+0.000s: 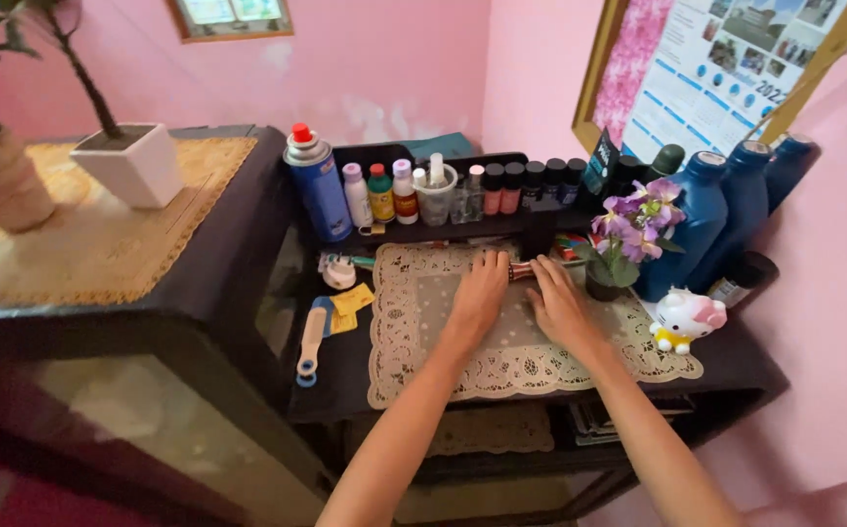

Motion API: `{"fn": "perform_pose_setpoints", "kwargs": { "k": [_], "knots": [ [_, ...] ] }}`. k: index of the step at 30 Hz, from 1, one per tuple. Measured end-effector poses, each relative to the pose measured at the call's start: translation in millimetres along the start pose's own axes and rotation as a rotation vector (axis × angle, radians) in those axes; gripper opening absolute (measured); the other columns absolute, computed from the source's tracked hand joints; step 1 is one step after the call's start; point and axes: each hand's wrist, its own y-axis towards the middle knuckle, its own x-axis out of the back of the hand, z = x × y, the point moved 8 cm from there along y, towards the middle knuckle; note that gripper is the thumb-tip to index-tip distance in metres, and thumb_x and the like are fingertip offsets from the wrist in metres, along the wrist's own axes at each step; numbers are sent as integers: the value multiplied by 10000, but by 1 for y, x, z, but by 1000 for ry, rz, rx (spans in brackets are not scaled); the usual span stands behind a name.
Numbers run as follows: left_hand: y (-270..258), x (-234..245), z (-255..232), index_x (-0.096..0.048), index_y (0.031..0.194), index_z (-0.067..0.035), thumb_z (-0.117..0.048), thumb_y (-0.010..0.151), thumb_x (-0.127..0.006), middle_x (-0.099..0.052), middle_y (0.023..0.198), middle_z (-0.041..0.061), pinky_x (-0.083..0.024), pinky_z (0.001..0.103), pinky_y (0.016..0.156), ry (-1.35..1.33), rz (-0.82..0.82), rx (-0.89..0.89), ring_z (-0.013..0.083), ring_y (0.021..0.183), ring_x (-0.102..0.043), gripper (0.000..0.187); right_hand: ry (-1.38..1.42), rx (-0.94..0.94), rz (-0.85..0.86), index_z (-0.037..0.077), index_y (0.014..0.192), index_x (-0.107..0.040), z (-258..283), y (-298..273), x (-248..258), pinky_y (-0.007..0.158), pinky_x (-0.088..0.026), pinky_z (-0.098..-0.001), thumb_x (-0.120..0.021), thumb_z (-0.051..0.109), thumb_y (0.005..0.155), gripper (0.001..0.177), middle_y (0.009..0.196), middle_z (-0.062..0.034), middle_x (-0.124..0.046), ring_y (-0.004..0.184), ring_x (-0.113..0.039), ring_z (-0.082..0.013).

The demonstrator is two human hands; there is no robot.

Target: The person moves small items from a cabinet top to a low pink tray, then returns to the cabinet to gather more items including a small jar, a toothbrush, and a beaded bracelet. They walk to a bed area and place the items into a blue bucket, then return to the cabinet to pick up a potted plant and a blue bottle, placing them on the pink tray.

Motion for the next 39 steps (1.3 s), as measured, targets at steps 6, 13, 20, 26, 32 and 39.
{"fn": "perform_pose_setpoints", "kwargs": {
  "k": [6, 13, 20, 26, 32, 39],
  "knots": [
    [-49, 26, 5, -600, 1185, -60, -193, 748, -822, -560, 1121, 63, -473, 335, 974, 255, -7, -113, 207, 1102, -577, 509, -31, 93, -25, 84, 1451, -551, 5, -6, -7, 1161, -402, -501, -629, 271, 978, 515, 1424, -148, -575, 1340, -550, -344],
    [-142, 118, 33, -499, 1297, -19, 33, 913, -644, -576, 1135, 169, -551, 425, 959, -521, -54, 175, 380, 1128, -618, 414, -30, 213, -63, 130, 1296, -678, 46, -34, -6, 1059, -452, -464, -707, 209, 926, 380, 1096, -63, -690, 1100, -672, -282],
    [-200, 165, 36, -517, 1313, -53, -97, 1048, -541, -568, 1164, 106, -487, 357, 1056, -606, -171, 112, 283, 1192, -586, 270, 109, 242, -167, 115, 1098, -705, 101, -80, 44, 924, -486, -362, -724, 242, 946, 199, 887, 1, -608, 944, -614, -214],
    [-261, 199, 31, -529, 1317, -71, -207, 1057, -549, -572, 1176, 108, -492, 404, 1057, -740, -203, 69, 306, 1201, -590, 294, 230, 216, -192, 117, 1119, -704, 153, -136, 83, 922, -463, -359, -702, 255, 959, 211, 867, -6, -585, 933, -592, -223],
    [-336, 184, 30, -540, 1341, -62, -245, 1007, -635, -584, 1213, 114, -489, 391, 1078, -796, -133, 68, 285, 1228, -586, 393, 281, 195, -144, 148, 1043, -723, 183, -191, 60, 858, -488, -344, -721, 314, 910, 212, 839, 23, -638, 884, -623, -204],
    [-354, 95, 20, -495, 1404, -59, -163, 998, -643, -555, 1264, 132, -518, 433, 1046, -561, 73, 47, 313, 1211, -577, 444, 215, 110, -27, 175, 1057, -723, 154, -219, -14, 825, -499, -386, -717, 335, 897, 226, 864, 2, -660, 910, -623, -230]
  ]
}}
